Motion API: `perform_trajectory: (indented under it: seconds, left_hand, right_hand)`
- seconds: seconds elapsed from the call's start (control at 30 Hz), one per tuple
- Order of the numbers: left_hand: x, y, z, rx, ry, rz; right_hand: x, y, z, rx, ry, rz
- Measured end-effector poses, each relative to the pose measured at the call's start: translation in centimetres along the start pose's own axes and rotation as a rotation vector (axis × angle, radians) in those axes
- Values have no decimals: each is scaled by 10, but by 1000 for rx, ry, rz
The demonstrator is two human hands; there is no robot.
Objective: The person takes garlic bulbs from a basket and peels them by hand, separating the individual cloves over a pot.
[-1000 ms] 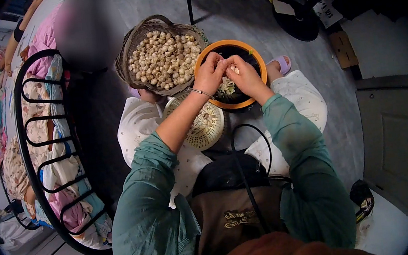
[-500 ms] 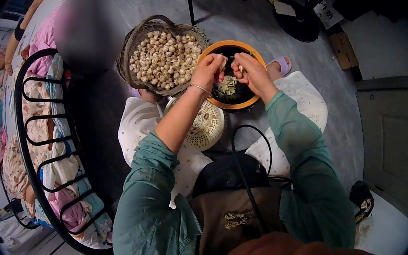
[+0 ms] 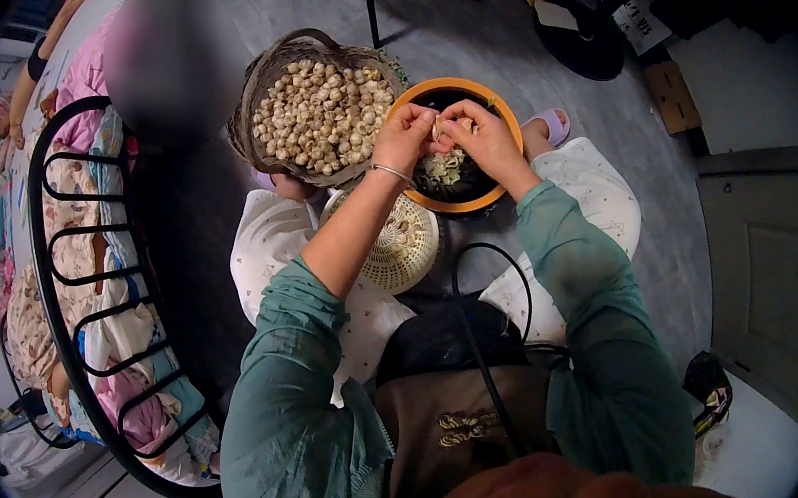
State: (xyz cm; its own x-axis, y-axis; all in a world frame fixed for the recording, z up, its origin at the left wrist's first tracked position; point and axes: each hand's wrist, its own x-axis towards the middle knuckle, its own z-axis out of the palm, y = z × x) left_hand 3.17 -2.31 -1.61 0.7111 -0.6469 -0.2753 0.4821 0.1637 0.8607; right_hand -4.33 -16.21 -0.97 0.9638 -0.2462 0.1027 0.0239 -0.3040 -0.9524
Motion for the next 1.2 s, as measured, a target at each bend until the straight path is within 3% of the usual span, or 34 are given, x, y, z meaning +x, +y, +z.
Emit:
perform_trajectory:
  seconds: [0.23,0.3,0.4,0.57,0.7,0.8,0.87,0.93,1.03,1.2]
  left_hand:
    - [-4,-3,3,116,119,66]
    - [-4,-5,1,148,121,89]
    - [-4,-9,-2,157,134,71]
    - [-5,-4,4,134,222,83]
    - [-7,3,11,4,143,88]
    - [-10,9,13,18,129,-51]
    - [-10,9,10,231,-14,-141]
    - [-10,2,11,313,34,-81]
    - [-9,-2,9,312,23,-25]
    - [-10,-3,11,306,35,-31]
  right_hand:
    - [-4,-13,3,56,-69,89]
    - [-5,-15,7,269,-118,178]
    - [-5,-12,10,120,-104,115]
    - [-6,-26,6,232,-118,119]
    - [-3,-14,5,271,-39,202]
    - [0,-1,2,328,-20,301]
    - [-1,1,5,311,-15,238]
    - [-3,-4,6,295,-10,176]
    - [-4,-8,6,324,-56,289]
    - [-5,-3,8,277,-28,184]
